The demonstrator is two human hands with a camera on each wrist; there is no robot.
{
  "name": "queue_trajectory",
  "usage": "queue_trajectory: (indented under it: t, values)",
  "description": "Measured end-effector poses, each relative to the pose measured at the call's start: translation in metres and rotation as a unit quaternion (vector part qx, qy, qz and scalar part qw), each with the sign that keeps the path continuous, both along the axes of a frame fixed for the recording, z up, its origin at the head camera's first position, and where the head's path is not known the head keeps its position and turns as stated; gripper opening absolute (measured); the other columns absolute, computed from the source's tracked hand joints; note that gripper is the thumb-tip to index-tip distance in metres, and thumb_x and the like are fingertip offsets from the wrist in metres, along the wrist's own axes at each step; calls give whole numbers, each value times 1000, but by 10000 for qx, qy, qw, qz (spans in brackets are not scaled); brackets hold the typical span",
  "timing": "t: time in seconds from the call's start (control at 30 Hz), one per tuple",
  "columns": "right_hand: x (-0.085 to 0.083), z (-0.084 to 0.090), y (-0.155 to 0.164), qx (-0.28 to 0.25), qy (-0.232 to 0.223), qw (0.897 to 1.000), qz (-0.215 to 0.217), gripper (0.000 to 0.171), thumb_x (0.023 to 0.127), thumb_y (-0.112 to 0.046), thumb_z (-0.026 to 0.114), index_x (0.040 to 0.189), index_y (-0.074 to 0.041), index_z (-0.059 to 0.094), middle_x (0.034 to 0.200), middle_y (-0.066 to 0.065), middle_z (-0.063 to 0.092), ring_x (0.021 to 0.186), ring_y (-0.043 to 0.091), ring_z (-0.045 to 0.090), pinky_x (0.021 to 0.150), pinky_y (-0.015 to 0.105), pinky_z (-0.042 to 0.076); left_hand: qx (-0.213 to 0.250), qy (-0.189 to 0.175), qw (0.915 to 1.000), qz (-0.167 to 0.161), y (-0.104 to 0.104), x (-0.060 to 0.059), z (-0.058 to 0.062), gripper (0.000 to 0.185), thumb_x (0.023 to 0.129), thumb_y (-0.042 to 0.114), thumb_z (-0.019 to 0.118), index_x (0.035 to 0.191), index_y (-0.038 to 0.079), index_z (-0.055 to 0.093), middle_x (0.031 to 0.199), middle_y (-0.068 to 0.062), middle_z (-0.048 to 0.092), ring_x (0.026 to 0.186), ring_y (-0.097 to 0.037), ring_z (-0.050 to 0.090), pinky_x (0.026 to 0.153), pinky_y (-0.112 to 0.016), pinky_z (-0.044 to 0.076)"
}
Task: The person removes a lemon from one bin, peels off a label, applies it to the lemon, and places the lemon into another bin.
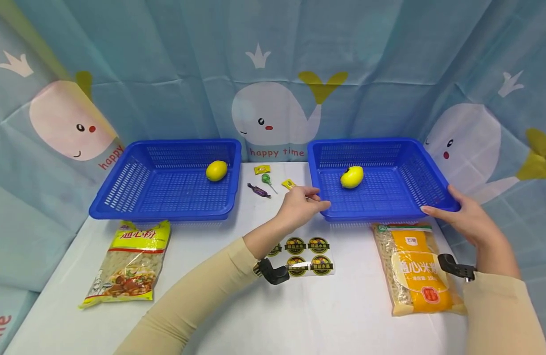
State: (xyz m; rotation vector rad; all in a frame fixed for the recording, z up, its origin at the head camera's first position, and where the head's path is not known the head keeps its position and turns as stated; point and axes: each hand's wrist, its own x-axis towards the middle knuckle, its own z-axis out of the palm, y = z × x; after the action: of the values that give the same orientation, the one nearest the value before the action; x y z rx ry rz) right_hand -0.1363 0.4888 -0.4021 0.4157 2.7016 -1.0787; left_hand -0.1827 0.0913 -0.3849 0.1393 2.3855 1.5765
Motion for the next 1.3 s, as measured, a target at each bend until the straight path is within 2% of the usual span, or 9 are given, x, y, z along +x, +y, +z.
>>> queue_trajectory:
  t: [0.2, 0.43, 0.53, 0.7, 0.8, 0.97, 1.07, 1.23, 1.3]
  values:
    - [1, 3, -2, 202, -11, 9998, -94, 107, 97, -53, 60, 153, -13, -22, 154, 42, -18, 137, 71, 3, 100, 83, 20, 123, -154, 9998, -96, 0, 2, 1, 53, 87, 24, 81, 134, 5, 64, 92, 6, 65, 80, -5, 57, 77, -24, 54]
    - [8, 15, -13, 898, 64, 9949, -464, 111, 92, -61, 63, 159, -8, -8, 155, 45, -3, 136, 70, 11, 96, 85, 23, 265, -169, 9989, -347, -6, 5, 2, 51, 86, 27, 82, 132, 13, 64, 94, 5, 66, 81, -7, 61, 74, -26, 53]
    - [10, 25, -26, 1224, 427, 9896, -628, 107, 92, -59, 63, 160, -5, 3, 156, 44, 6, 137, 68, 16, 99, 83, 25, 435, -138, 9976, -519, -12, 8, 4, 52, 86, 27, 82, 133, 17, 62, 93, 7, 66, 82, -8, 64, 75, -28, 54]
    - [10, 38, -56, 1414, 1183, 9787, -905, 90, 96, -53, 60, 159, -3, 20, 161, 35, 14, 144, 60, 16, 107, 78, 23, 618, 5, 9949, -803, -24, 14, 11, 57, 86, 27, 81, 138, 18, 58, 100, 5, 67, 88, -5, 65, 79, -29, 56]
    - [7, 40, -77, 1332, 1562, 9760, -725, 82, 98, -49, 60, 158, -4, 27, 163, 31, 15, 147, 57, 14, 110, 77, 20, 662, 88, 9940, -868, -32, 16, 13, 60, 87, 28, 80, 141, 18, 56, 106, 1, 68, 91, -5, 65, 82, -29, 56]
    - [1, 42, -115, 1175, 2101, 9705, -148, 73, 98, -44, 63, 154, -5, 38, 163, 26, 23, 147, 55, 18, 113, 77, 13, 807, 174, 9928, -873, -47, 18, 15, 62, 88, 27, 79, 144, 18, 54, 108, 0, 67, 95, -7, 66, 85, -30, 56]
    - [1, 45, -137, 1005, 2315, 9676, 68, 68, 98, -41, 66, 153, -7, 43, 162, 23, 29, 141, 57, 30, 113, 76, 12, 862, 250, 9918, -906, -58, 19, 14, 61, 88, 27, 79, 143, 18, 55, 105, 3, 67, 97, -8, 66, 86, -31, 56]
    - [0, 48, -174, 674, 2734, 9590, 332, 62, 94, -31, 73, 148, -10, 51, 157, 19, 42, 135, 49, 45, 112, 66, 34, 1022, 192, 9906, -893, -82, 22, 14, 57, 88, 27, 79, 140, 21, 56, 106, 3, 68, 100, -10, 67, 88, -32, 56]
    - [-1, 48, -189, 465, 2873, 9556, 460, 60, 92, -29, 76, 146, -12, 54, 153, 16, 48, 135, 43, 49, 104, 57, 47, 1089, 177, 9905, -821, -94, 23, 16, 56, 89, 28, 78, 140, 22, 56, 108, 1, 69, 100, -12, 67, 90, -32, 55]
